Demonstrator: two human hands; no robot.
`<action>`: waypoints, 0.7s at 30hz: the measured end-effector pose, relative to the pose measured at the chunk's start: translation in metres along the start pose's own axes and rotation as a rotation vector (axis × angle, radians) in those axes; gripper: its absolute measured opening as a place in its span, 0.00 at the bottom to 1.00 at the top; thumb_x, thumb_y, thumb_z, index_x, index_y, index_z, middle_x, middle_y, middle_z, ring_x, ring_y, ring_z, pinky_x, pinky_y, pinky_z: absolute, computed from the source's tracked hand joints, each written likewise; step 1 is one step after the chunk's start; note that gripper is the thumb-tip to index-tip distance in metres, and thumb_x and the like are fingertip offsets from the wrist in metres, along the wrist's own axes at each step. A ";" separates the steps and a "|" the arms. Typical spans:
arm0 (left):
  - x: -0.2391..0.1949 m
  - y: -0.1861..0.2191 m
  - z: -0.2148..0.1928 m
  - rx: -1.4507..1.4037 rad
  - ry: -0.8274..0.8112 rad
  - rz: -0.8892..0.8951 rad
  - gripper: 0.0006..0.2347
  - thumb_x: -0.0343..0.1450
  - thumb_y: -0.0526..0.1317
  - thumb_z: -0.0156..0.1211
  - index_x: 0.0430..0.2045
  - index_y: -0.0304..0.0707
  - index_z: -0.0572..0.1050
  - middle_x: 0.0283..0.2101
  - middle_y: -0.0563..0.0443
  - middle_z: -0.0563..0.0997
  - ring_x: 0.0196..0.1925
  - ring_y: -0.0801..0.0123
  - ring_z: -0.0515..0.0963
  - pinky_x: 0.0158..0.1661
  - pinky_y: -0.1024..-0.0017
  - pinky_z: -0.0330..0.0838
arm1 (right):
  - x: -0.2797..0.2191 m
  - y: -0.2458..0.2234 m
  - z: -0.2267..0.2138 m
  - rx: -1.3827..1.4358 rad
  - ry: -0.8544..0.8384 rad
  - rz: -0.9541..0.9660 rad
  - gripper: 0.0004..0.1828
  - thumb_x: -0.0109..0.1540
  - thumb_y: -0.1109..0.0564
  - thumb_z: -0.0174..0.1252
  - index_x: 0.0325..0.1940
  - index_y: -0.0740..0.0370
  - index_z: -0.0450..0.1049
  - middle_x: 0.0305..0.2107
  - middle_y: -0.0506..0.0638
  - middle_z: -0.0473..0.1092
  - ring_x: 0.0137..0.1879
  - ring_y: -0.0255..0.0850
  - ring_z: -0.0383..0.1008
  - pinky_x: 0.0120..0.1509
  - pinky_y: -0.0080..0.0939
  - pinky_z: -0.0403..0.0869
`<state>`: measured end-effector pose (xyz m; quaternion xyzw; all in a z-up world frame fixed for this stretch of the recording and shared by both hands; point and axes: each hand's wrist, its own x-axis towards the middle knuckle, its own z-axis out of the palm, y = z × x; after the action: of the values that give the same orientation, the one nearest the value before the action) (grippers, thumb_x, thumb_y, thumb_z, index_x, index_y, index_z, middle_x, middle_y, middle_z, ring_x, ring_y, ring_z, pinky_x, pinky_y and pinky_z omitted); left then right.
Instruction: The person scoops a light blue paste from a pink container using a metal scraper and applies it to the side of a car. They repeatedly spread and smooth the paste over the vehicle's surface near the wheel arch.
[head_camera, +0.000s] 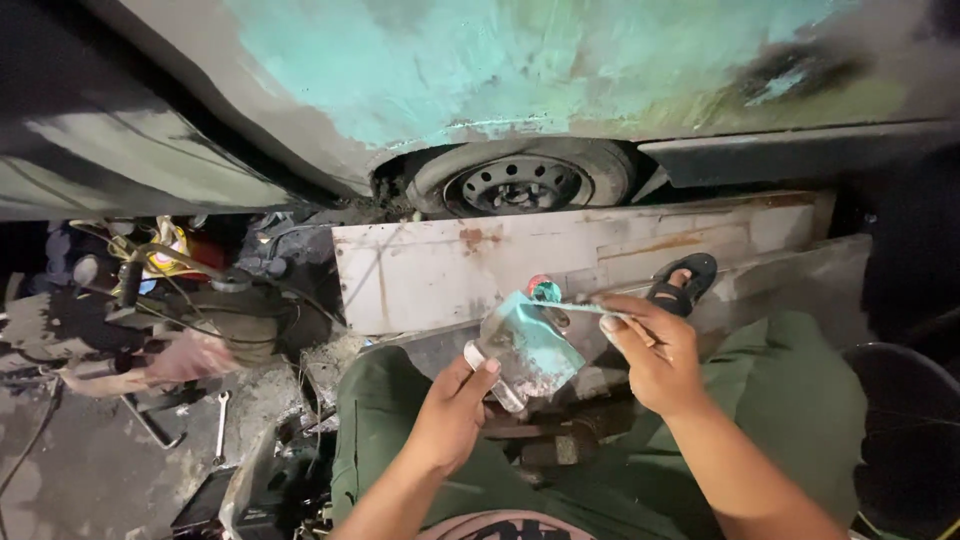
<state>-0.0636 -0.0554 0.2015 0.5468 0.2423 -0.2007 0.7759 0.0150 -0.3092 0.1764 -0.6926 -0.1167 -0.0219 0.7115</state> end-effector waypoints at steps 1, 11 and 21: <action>0.004 -0.005 0.001 -0.003 0.000 0.002 0.25 0.73 0.47 0.55 0.67 0.42 0.69 0.14 0.57 0.47 0.16 0.77 0.42 0.22 0.68 0.37 | 0.001 -0.003 0.002 -0.002 -0.003 -0.001 0.12 0.65 0.62 0.58 0.52 0.64 0.78 0.50 0.55 0.78 0.59 0.44 0.78 0.60 0.42 0.78; 0.002 0.020 0.008 -0.204 -0.059 0.058 0.17 0.76 0.42 0.52 0.56 0.32 0.69 0.35 0.24 0.85 0.19 0.62 0.69 0.23 0.71 0.59 | 0.019 -0.033 0.004 -0.428 -0.276 -0.467 0.14 0.64 0.67 0.59 0.54 0.64 0.78 0.50 0.55 0.77 0.59 0.51 0.80 0.68 0.51 0.79; 0.030 -0.014 -0.007 -0.361 -0.012 0.140 0.06 0.75 0.40 0.60 0.39 0.37 0.73 0.35 0.55 0.70 0.34 0.76 0.69 0.28 0.74 0.70 | 0.038 -0.024 -0.006 -0.564 -0.516 -0.554 0.24 0.65 0.73 0.49 0.63 0.60 0.74 0.60 0.56 0.72 0.68 0.54 0.73 0.76 0.58 0.74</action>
<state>-0.0487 -0.0551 0.1708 0.4129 0.2312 -0.1025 0.8749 0.0482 -0.3113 0.2072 -0.7844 -0.4596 -0.0691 0.4108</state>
